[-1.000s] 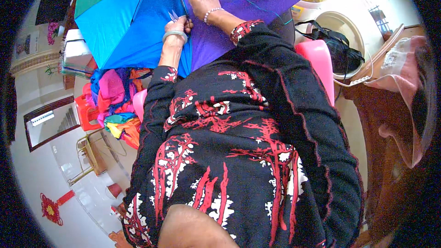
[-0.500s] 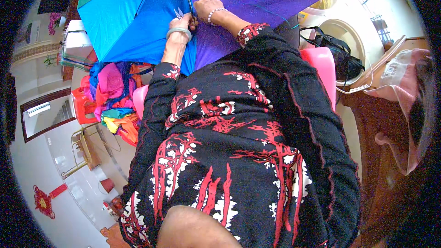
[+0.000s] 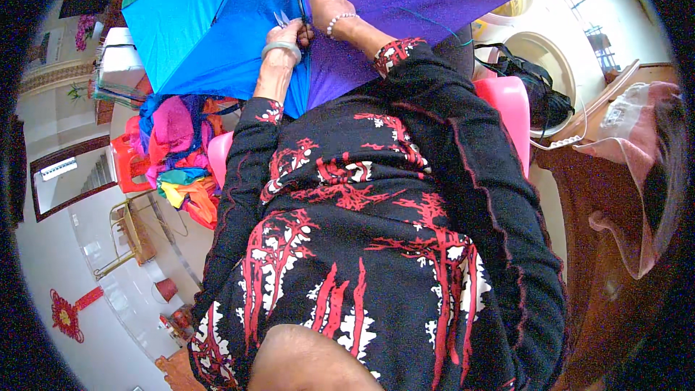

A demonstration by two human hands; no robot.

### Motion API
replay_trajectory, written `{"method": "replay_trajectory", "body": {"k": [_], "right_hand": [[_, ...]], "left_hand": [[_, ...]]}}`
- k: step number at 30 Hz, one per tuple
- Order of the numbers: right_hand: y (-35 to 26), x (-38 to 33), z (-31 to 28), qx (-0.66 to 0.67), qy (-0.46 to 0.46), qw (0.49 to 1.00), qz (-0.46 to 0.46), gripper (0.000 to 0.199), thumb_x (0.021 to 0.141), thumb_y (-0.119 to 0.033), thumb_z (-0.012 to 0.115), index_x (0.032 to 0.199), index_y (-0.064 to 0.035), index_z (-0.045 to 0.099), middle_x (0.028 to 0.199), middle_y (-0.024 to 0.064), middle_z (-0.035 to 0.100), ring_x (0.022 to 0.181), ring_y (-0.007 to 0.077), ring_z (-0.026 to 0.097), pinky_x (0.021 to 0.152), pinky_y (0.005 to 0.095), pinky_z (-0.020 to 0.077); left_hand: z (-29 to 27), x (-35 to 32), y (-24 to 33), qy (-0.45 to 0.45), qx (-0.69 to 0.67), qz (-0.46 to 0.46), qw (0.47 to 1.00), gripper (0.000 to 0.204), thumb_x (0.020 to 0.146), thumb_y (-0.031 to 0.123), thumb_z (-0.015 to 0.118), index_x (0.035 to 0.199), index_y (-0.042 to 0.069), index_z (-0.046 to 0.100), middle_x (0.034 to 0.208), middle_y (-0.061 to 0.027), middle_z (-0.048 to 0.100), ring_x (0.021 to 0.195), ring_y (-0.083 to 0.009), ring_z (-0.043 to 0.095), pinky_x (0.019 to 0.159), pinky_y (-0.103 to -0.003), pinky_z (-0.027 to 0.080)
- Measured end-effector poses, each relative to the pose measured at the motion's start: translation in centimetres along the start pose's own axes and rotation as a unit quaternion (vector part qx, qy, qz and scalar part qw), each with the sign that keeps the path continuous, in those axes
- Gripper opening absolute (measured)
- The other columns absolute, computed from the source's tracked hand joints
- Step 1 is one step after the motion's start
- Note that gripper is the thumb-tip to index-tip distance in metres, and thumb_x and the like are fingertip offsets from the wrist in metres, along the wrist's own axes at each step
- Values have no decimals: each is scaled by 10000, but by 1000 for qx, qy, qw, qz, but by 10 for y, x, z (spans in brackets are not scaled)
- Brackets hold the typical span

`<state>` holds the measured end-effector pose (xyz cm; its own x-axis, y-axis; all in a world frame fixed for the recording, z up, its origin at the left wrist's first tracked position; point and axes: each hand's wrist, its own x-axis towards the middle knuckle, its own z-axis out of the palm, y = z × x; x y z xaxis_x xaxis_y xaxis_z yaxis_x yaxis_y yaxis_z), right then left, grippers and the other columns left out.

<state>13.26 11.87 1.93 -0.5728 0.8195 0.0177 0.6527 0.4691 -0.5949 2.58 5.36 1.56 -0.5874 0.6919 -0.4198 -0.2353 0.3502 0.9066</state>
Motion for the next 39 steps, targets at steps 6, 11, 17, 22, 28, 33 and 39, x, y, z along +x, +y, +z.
{"method": "replay_trajectory", "body": {"k": [6, 11, 17, 22, 28, 33, 39], "right_hand": [[-5, -7, -4, -9, -20, 999, -40, 187, 672, -121, 511, 833, -40, 563, 822, 198, 584, 819, 344, 563, 691, 424, 445], [-10, -8, -8, -23, -53, 997, -47, 193, 687, -146, 541, 836, -28, 577, 848, 199, 586, 832, 336, 568, 711, 415, 453], [0, 1, 5, 37, -13, 996, -74, 126, 686, -106, 499, 768, -24, 547, 758, 182, 588, 770, 340, 569, 655, 410, 445], [2, 3, 4, 59, -17, 992, -107, 144, 691, -138, 495, 736, -17, 562, 779, 173, 594, 784, 321, 577, 664, 411, 449], [10, 8, 12, 61, 17, 989, -135, 139, 679, -130, 481, 733, -32, 563, 747, 178, 587, 773, 328, 572, 650, 414, 444], [15, 13, 18, 58, 21, 990, -126, 147, 677, -134, 480, 748, -48, 576, 759, 183, 586, 787, 333, 566, 668, 414, 443], [19, 13, 9, 149, -4, 988, -29, 166, 701, -140, 491, 798, -52, 594, 707, 163, 597, 669, 296, 596, 611, 366, 475]], "left_hand": [[-1, -5, 3, -12, 36, 5, 999, 157, 767, 67, 522, 638, -22, 526, 566, -103, 555, 412, -160, 514, 351, -235, 378], [-1, -11, 8, -17, 71, 11, 997, 172, 764, 72, 520, 622, -24, 529, 558, -114, 552, 416, -168, 508, 363, -242, 374], [1, -12, 12, -36, 32, -13, 999, 173, 762, 71, 535, 623, -31, 527, 564, -135, 555, 419, -185, 504, 368, -260, 369], [0, -14, 14, -43, -13, -24, 999, 176, 766, 72, 544, 626, -31, 523, 558, -137, 552, 409, -190, 497, 362, -269, 361], [3, -5, 5, -28, -29, -16, 999, 166, 764, 67, 542, 630, -30, 521, 536, -122, 545, 391, -185, 495, 348, -267, 363], [11, 1, -3, 19, -43, -6, 999, 150, 756, 49, 519, 623, -20, 512, 534, -121, 548, 391, -182, 514, 320, -259, 369], [15, 4, -10, 112, -81, -2, 990, 106, 761, 42, 453, 702, -39, 488, 569, -147, 558, 409, -199, 535, 301, -253, 382]]}}
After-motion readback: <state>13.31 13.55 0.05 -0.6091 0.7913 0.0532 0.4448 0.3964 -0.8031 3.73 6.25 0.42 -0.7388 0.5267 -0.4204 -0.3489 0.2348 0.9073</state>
